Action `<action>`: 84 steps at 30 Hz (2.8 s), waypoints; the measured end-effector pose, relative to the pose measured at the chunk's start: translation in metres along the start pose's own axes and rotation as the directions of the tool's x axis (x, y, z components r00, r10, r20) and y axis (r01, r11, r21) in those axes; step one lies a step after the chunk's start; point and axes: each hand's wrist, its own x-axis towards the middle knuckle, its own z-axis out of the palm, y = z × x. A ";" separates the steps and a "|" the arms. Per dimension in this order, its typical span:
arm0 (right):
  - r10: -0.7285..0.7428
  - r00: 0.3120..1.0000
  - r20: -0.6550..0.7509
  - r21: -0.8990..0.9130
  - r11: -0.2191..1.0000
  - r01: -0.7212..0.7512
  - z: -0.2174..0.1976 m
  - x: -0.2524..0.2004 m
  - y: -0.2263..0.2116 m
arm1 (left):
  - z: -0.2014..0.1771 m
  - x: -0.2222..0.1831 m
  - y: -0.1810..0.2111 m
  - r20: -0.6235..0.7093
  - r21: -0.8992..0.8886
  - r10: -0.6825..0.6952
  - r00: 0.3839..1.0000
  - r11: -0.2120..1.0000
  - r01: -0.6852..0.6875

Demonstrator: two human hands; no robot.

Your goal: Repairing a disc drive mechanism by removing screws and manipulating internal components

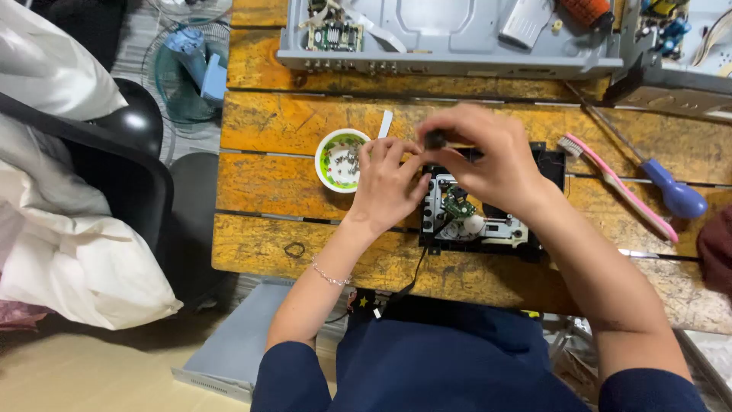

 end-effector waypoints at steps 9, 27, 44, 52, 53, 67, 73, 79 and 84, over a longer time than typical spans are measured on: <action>-0.113 0.978 -0.176 -0.419 0.908 0.029 0.023 -0.023 0.019 | -0.002 -0.001 -0.001 0.005 0.001 0.013 1.000 1.000 -0.013; -0.162 0.984 -0.078 -0.497 0.861 0.103 0.019 -0.022 0.016 | 0.001 0.000 0.001 -0.031 0.027 0.044 0.999 0.999 -0.043; -0.113 0.993 -0.012 -0.288 0.952 0.105 0.011 -0.011 0.013 | 0.005 0.000 0.006 -0.040 0.060 0.069 0.997 0.996 -0.067; -0.191 0.981 -0.037 -0.285 0.943 0.173 0.013 -0.014 0.018 | 0.009 -0.003 0.002 -0.064 0.038 0.076 0.995 0.997 -0.074; -0.146 0.989 0.034 -0.222 0.963 0.150 0.002 -0.011 0.010 | 0.007 -0.002 0.003 -0.051 0.045 0.060 0.997 0.997 -0.058; -0.031 0.955 0.297 -0.031 0.999 0.042 -0.020 0.000 -0.006 | -0.065 -0.052 0.083 0.367 -0.188 0.427 0.826 0.904 -0.384; -0.090 0.981 0.171 -0.127 0.986 0.112 -0.005 -0.007 0.010 | -0.011 -0.073 0.099 0.044 0.003 0.255 0.966 0.967 -0.255; -0.116 0.989 -0.096 -0.264 0.961 0.087 0.015 -0.019 0.016 | -0.006 -0.065 0.118 -0.007 0.103 0.196 0.981 0.975 -0.195; -0.189 0.950 -0.248 -0.501 0.865 0.041 0.036 -0.033 0.023 | 0.001 -0.060 0.131 -0.097 0.099 0.150 0.984 0.985 -0.141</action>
